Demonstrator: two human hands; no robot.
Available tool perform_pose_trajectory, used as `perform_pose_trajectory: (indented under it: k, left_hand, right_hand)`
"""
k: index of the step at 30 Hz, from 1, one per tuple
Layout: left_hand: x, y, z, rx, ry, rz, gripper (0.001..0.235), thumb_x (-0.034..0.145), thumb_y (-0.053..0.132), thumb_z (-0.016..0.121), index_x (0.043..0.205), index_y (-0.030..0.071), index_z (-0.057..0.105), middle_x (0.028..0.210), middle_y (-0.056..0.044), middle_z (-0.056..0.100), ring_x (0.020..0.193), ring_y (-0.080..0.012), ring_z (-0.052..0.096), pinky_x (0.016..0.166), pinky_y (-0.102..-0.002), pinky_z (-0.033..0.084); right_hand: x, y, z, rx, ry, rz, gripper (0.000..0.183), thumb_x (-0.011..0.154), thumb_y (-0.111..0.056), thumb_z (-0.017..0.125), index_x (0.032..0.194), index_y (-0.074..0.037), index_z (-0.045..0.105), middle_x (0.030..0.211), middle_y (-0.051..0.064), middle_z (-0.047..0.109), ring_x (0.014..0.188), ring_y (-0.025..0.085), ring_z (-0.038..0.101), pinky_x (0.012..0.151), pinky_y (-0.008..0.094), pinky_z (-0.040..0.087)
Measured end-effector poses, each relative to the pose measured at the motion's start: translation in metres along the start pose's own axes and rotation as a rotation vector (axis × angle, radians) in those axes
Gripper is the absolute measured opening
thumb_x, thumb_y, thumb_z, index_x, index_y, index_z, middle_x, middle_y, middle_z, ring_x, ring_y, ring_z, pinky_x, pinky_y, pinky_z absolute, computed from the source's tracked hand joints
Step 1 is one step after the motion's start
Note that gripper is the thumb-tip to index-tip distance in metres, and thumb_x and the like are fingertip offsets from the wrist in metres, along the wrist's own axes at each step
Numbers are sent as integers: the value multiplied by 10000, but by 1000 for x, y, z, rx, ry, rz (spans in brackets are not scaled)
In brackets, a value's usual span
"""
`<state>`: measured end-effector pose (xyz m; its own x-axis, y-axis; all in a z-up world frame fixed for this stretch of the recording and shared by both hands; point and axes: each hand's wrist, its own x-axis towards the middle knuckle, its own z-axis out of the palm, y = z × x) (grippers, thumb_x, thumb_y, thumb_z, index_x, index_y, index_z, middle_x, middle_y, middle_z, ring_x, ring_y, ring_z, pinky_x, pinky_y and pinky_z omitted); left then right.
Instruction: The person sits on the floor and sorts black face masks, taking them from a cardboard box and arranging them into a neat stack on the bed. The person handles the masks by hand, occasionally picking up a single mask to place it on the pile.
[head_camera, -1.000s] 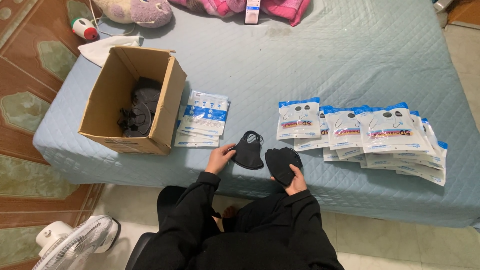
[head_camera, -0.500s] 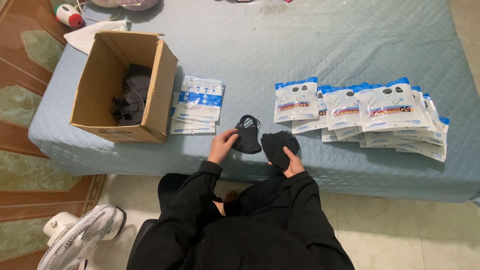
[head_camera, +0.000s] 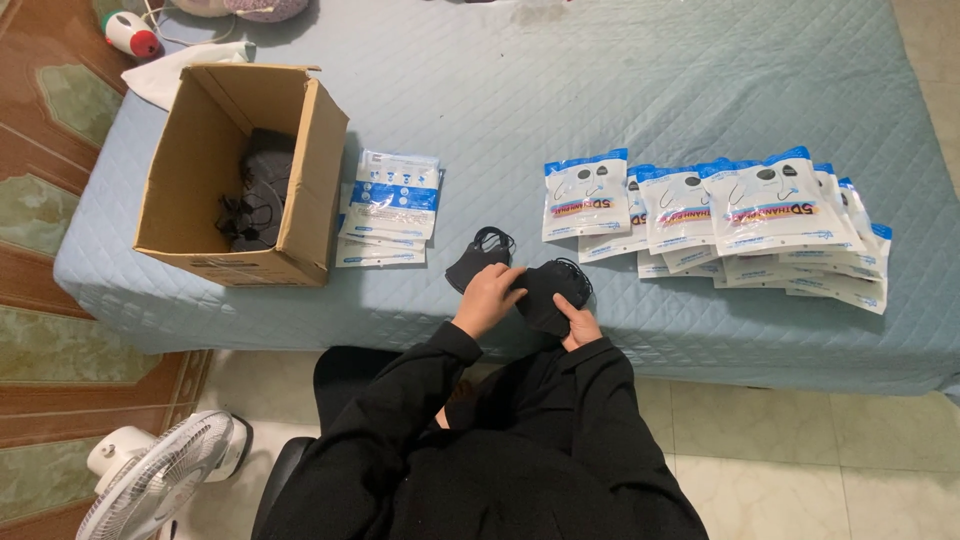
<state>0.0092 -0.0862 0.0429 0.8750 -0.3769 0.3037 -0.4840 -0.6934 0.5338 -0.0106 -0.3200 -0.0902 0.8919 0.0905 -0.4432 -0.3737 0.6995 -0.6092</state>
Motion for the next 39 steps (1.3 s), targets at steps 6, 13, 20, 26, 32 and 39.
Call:
perform_pose_trajectory:
  k: [6, 13, 20, 26, 32, 39]
  left_hand:
    - [-7, -4, 7, 54, 83, 19, 313, 942, 200, 729, 1196, 26, 671, 906, -97, 613, 861, -243, 636, 783, -305, 553]
    - [-9, 0, 3, -7, 33, -25, 138, 923, 135, 737, 1034, 97, 664, 876, -27, 612, 844, -204, 665, 788, -298, 556]
    - [6, -22, -29, -625, 34, -427, 105, 919, 165, 756, 999, 110, 715, 807, -81, 737, 669, -208, 692, 638, -345, 558]
    - [4, -83, -38, -1048, 238, -596, 146, 929, 113, 740, 1061, 54, 721, 794, -54, 702, 593, -107, 634, 559, -233, 541]
    - [-30, -118, -23, -829, 117, -679, 289, 879, 93, 743, 1163, 44, 748, 741, -71, 716, 476, -94, 585, 466, -235, 490]
    - [-27, -122, -19, -678, 52, -656, 299, 873, 134, 733, 1168, 108, 771, 729, -67, 731, 441, -114, 578, 484, -277, 490]
  right_hand:
    - [-8, -3, 6, -17, 5, -6, 559, 956, -112, 802, 1432, 52, 559, 1390, 256, 616, 1246, 411, 632, 1091, 564, 506]
    - [-16, -10, 21, -33, -1, -17, 585, 962, -140, 809, 1452, 30, 540, 1401, 248, 610, 1244, 404, 636, 1089, 544, 515]
    - [-43, -25, 54, -8, 24, 30, 493, 970, -173, 771, 1386, 36, 612, 1398, 235, 616, 1269, 386, 620, 1099, 517, 509]
    - [-55, -39, 74, 67, 2, 66, 471, 1022, -259, 700, 1415, -16, 609, 1457, 173, 584, 1332, 347, 565, 1146, 471, 467]
    - [-59, -44, 81, 77, 7, 94, 553, 1022, -290, 688, 1490, -57, 510, 1546, 144, 491, 1434, 307, 468, 1229, 459, 383]
    - [-60, -45, 84, 72, 36, 107, 561, 1043, -270, 646, 1529, -64, 457, 1592, 144, 428, 1474, 317, 409, 1267, 471, 338]
